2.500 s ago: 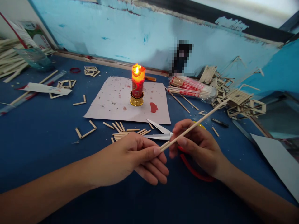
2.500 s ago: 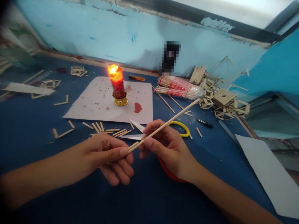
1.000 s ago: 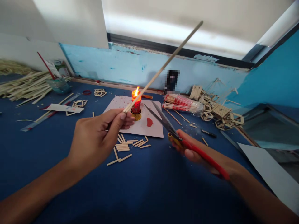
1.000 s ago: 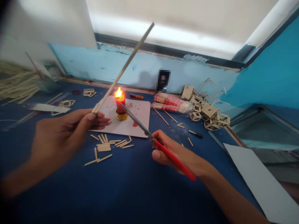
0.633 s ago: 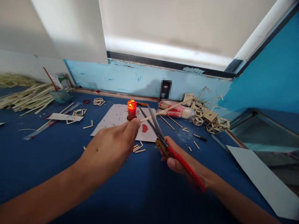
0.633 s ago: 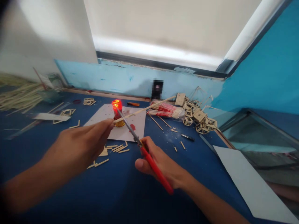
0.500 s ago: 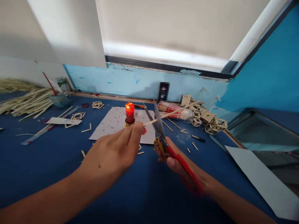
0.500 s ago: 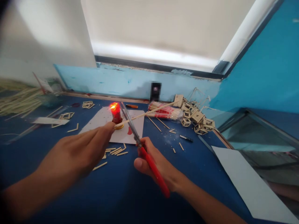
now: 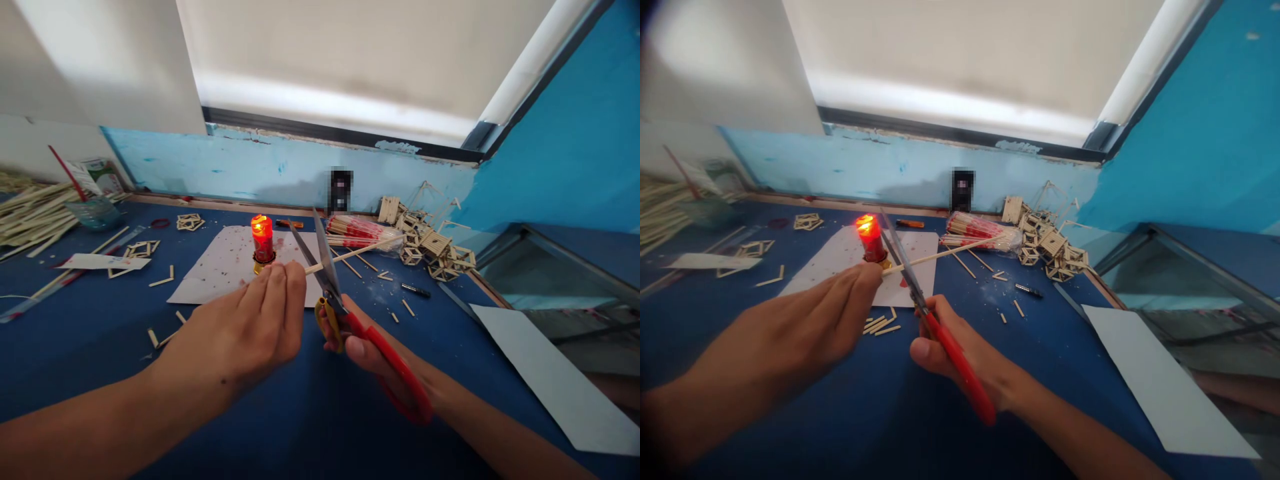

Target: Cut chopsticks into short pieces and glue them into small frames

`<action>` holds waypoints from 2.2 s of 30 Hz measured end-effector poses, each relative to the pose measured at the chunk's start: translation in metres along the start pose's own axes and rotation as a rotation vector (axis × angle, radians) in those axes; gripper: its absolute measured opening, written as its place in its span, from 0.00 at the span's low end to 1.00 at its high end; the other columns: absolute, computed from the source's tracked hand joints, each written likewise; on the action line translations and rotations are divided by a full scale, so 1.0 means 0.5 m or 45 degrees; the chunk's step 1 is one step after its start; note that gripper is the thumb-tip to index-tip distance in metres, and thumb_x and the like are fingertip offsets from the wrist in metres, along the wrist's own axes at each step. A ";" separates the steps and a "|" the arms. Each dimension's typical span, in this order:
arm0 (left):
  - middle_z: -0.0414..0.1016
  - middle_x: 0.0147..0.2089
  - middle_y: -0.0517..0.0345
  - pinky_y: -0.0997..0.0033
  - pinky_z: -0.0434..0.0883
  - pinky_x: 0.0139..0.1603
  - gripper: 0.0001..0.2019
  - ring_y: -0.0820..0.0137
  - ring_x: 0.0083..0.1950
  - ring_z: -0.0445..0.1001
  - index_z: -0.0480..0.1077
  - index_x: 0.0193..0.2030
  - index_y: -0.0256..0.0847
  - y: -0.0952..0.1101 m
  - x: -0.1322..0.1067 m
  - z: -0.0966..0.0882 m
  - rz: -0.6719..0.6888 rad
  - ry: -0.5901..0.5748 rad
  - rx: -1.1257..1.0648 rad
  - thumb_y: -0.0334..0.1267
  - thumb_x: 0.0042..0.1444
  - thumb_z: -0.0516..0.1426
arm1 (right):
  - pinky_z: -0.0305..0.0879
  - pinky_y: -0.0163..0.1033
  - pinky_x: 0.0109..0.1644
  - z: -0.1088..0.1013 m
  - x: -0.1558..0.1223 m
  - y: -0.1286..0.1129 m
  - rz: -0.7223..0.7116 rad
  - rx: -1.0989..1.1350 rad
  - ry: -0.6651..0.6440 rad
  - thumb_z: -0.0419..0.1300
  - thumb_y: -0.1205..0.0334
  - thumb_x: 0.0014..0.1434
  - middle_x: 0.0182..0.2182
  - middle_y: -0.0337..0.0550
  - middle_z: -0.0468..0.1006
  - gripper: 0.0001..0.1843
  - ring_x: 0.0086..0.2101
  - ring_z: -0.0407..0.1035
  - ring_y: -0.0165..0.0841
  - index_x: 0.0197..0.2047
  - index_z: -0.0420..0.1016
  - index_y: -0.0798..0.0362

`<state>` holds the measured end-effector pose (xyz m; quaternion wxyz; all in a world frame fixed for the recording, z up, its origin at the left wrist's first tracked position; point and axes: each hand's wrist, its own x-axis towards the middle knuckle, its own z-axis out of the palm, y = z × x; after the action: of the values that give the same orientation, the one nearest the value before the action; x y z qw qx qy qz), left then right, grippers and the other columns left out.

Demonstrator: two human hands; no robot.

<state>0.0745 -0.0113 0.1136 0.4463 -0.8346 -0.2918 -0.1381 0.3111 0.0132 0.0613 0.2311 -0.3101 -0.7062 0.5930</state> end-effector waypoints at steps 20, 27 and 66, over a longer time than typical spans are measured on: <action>0.85 0.39 0.36 0.66 0.80 0.28 0.20 0.55 0.39 0.86 0.75 0.48 0.22 0.016 0.023 0.026 -0.114 -0.070 -0.011 0.14 0.59 0.45 | 0.60 0.39 0.35 0.031 0.019 0.038 -0.054 -0.097 0.350 0.54 0.72 0.60 0.33 0.35 0.67 0.09 0.30 0.57 0.31 0.40 0.61 0.48; 0.77 0.31 0.56 0.69 0.60 0.21 0.16 0.62 0.26 0.77 0.67 0.43 0.41 -0.011 0.047 0.040 -0.375 -0.586 -0.374 0.19 0.55 0.47 | 0.59 0.41 0.38 0.023 0.013 0.003 0.093 0.070 0.244 0.66 0.53 0.62 0.34 0.35 0.63 0.17 0.34 0.57 0.33 0.47 0.63 0.46; 0.74 0.25 0.64 0.68 0.67 0.23 0.12 0.67 0.22 0.76 0.63 0.39 0.42 0.101 -0.111 0.069 -0.515 -0.394 -0.882 0.34 0.75 0.45 | 0.64 0.51 0.52 -0.038 0.010 -0.008 -1.056 -1.632 0.888 0.56 0.63 0.68 0.39 0.47 0.82 0.11 0.42 0.74 0.43 0.50 0.76 0.53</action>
<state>0.0603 -0.0250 0.0332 0.0546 -0.8720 -0.4496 -0.1857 0.3200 0.0295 0.0684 0.4147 -0.2621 -0.8513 -0.1861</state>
